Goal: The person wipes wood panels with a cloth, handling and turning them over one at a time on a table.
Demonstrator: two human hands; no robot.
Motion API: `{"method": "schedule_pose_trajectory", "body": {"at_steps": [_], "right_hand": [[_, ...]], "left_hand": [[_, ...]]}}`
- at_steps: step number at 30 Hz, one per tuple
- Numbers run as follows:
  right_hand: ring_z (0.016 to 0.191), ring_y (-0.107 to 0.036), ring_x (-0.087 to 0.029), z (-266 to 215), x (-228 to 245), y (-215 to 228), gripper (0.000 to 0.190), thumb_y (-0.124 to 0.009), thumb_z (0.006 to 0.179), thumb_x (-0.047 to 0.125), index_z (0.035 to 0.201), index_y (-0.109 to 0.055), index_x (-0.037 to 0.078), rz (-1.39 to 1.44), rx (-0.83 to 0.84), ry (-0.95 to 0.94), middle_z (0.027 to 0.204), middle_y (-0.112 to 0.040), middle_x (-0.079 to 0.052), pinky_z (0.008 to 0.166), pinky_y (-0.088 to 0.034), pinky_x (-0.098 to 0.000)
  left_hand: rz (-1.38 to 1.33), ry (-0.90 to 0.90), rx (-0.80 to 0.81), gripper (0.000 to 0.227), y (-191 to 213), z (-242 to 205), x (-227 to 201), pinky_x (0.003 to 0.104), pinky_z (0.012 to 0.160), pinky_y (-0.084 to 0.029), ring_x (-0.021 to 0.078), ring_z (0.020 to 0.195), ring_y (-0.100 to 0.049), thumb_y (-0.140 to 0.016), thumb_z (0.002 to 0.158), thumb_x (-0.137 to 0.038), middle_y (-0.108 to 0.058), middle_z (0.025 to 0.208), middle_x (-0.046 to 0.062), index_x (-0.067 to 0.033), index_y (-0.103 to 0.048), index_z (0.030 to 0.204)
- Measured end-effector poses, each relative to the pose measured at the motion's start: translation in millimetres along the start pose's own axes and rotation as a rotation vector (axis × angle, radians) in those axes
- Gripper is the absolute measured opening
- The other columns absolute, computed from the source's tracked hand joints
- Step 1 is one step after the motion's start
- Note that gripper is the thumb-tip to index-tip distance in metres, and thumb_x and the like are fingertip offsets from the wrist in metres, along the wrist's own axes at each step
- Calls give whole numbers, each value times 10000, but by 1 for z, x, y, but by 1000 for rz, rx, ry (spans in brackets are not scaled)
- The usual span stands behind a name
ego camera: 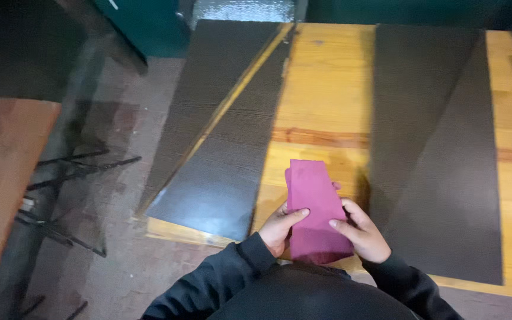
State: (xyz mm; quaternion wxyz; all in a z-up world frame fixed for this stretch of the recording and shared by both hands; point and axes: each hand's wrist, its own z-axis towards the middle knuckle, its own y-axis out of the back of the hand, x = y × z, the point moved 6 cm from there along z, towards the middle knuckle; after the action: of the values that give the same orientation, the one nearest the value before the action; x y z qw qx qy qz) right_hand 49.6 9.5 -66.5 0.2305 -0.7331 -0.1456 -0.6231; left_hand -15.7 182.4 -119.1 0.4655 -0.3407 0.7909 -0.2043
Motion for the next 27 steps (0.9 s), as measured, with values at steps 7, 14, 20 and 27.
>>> {"method": "schedule_pose_trajectory", "body": {"at_steps": [7,14,20,27], "right_hand": [[1551,-162,-399,36,46,-160,794,-676,808,135,1521,-345,26,182,-15,-15,1642,-242,-215,1221,-117,-583],[1075,-689,-414,48,-32,-193,535,-647,882,59,1415,-599,78,577,-277,-373,1245,-677,-228,889,-540,-545],[1029,-719,-375,54,-20,-188,545,-674,866,14,1400,-623,107,553,-357,-330,1203,-702,-189,836,-567,-489],[1258,-611,-422,77,-23,-186,797,-686,810,65,1569,-449,126,517,-254,-304,1443,-590,-240,1021,-491,-568]], "left_hand": [[26,41,19,397,30,-68,-119,390,834,-602,244,966,-747,-796,877,-97,-741,1067,90,-148,-709,1262],[342,-116,73,427,65,-85,-171,390,988,-514,157,1089,-630,-764,933,-157,-704,1191,54,-128,-649,1343],[386,-110,159,392,74,-65,-194,378,1022,-499,159,1092,-628,-712,978,-192,-689,1191,60,-111,-656,1357],[356,-122,184,364,117,2,-174,337,995,-504,120,1061,-629,-713,964,-154,-686,1186,4,-147,-676,1325]]}}
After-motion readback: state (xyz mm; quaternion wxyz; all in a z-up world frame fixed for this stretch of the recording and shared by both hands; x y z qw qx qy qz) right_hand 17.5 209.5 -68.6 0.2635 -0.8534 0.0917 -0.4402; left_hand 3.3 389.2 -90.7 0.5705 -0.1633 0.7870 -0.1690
